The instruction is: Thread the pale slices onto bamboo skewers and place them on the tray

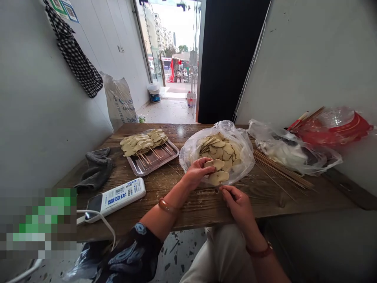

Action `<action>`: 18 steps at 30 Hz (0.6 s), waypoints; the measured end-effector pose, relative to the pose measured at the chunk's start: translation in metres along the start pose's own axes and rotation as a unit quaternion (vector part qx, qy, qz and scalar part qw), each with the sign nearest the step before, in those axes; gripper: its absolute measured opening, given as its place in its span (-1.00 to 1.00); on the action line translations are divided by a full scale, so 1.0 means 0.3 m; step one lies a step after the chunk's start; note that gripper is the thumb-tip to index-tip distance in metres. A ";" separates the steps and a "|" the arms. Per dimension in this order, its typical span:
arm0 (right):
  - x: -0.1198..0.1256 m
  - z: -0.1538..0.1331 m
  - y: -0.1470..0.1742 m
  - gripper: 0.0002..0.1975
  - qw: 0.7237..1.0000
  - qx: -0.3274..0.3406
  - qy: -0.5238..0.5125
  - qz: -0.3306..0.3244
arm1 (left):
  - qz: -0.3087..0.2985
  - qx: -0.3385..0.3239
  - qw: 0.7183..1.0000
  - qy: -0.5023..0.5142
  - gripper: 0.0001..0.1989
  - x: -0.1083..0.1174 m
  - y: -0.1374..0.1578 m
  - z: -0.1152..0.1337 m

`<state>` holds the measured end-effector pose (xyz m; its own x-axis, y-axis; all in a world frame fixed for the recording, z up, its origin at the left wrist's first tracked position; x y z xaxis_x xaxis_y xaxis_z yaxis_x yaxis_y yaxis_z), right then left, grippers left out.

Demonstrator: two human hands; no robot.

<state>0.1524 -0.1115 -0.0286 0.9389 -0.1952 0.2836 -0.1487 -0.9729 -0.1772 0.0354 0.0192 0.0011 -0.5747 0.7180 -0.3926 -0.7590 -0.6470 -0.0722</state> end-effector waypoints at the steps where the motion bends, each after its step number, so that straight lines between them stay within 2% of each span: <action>1: -0.001 -0.003 0.000 -0.66 1.000 0.003 0.005 -0.002 | 0.009 0.000 1.000 -0.008 -0.54 0.004 -0.001 -0.001; 7: -0.017 -0.016 0.002 -0.68 0.999 -0.018 0.041 -0.027 | 0.053 -0.022 0.998 0.013 -0.54 0.039 -0.003 0.019; 18: -0.007 -0.032 0.005 -0.69 0.996 0.020 0.083 -0.018 | 0.057 -0.029 0.997 -0.051 -0.59 0.054 -0.007 0.017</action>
<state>0.1472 -0.1138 -0.0205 0.8784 -0.1811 0.4422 -0.1001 -0.9746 -0.2003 0.0262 0.0335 -0.0004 -0.6860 0.6599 -0.3066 -0.6702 -0.7371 -0.0870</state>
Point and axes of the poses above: each hand's wrist, its own y-axis away from the middle knuckle, its own x-axis out of the back of the hand, z = x × y, the point moved 5 cm from there along -y, towards the middle knuckle, and after that the axes turned 15 degrees about -z, right-handed, at the moved point
